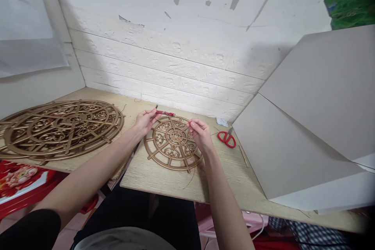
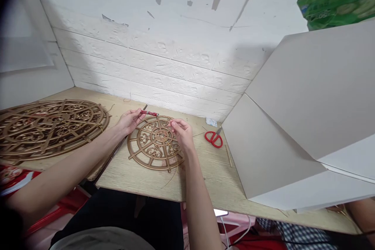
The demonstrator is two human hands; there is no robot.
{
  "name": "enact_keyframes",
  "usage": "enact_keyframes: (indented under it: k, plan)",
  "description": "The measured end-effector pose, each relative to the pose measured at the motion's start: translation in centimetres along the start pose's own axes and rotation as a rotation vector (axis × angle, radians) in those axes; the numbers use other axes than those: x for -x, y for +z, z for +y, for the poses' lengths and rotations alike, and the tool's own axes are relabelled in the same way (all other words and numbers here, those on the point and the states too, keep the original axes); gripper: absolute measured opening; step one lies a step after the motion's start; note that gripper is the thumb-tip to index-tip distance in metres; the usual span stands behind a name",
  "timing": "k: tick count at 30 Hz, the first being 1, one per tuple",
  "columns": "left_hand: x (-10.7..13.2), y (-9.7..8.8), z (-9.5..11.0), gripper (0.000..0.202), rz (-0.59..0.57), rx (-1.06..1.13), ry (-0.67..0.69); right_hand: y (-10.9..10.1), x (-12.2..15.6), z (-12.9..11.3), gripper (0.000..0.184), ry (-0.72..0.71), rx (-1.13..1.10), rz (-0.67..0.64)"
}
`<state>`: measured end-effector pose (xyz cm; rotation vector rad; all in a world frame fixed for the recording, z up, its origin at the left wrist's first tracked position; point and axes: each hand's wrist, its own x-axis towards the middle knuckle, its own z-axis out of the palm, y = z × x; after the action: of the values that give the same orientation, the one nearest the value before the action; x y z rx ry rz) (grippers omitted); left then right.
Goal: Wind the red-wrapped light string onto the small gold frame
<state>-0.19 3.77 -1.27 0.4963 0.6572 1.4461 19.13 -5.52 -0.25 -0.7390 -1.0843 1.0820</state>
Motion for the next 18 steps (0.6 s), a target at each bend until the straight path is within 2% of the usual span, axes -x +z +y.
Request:
enact_keyframes:
  k: [9, 18]
  plan:
    - [0.0, 0.1, -0.2, 0.026, 0.018, -0.003, -0.003, -0.2, -0.3, -0.4, 0.02, -0.067, -0.114, 0.173]
    - [0.0, 0.0, -0.2, 0.024, 0.006, -0.041, -0.005, -0.7, -0.1, -1.1, 0.022, -0.073, -0.148, 0.224]
